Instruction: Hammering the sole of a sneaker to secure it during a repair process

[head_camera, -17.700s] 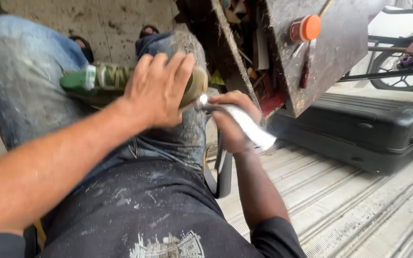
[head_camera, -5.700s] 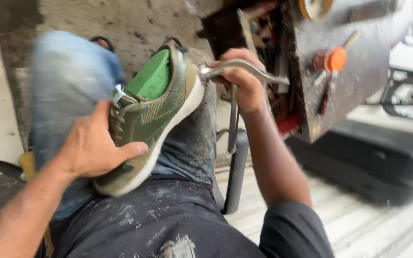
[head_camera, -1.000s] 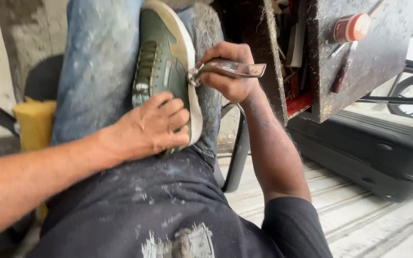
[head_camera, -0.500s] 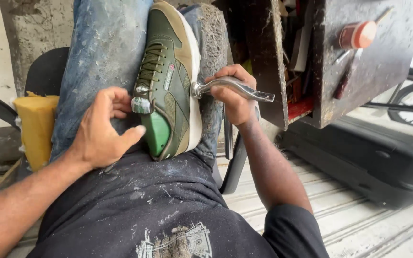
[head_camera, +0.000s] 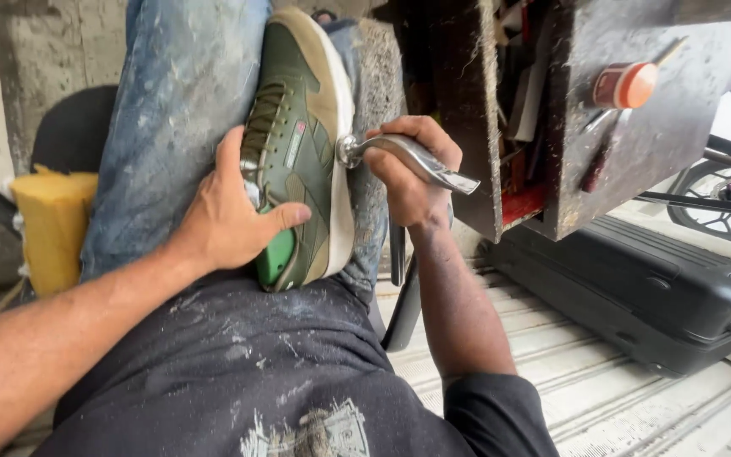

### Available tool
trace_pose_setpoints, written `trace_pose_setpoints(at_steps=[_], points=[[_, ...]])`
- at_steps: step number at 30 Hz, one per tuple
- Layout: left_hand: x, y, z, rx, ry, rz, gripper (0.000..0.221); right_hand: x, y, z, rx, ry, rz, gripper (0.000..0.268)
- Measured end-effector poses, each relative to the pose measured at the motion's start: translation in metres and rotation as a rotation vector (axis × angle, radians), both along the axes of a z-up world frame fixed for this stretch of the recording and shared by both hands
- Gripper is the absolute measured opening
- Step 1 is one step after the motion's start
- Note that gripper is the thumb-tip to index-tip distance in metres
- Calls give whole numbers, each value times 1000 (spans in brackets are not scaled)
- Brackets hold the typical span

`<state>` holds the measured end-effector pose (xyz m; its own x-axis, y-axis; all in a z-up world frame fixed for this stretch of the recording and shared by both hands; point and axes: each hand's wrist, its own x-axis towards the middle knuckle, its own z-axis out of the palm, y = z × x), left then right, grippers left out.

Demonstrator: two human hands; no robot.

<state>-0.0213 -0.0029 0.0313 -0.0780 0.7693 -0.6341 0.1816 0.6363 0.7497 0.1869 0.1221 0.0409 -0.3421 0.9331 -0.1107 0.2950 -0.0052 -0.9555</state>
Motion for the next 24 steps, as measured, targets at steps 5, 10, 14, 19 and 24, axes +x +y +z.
trace_pose_setpoints(at_steps=[5, 10, 14, 19, 24], points=[[0, -1, 2, 30, -62, 46, 123, -21, 25, -1, 55, -9, 11, 30], [6, -6, -14, 30, 11, 50, 118, -48, 71, -3, 177, -145, 204, 17], [4, -3, -13, 7, -28, 66, 117, -76, 117, -25, 91, -289, 247, 15], [3, -3, -17, -36, -50, 67, 118, -105, 132, -26, -262, -200, 156, 11], [3, -6, -23, 49, -91, 162, 112, -93, 129, -32, -258, -145, -14, 20]])
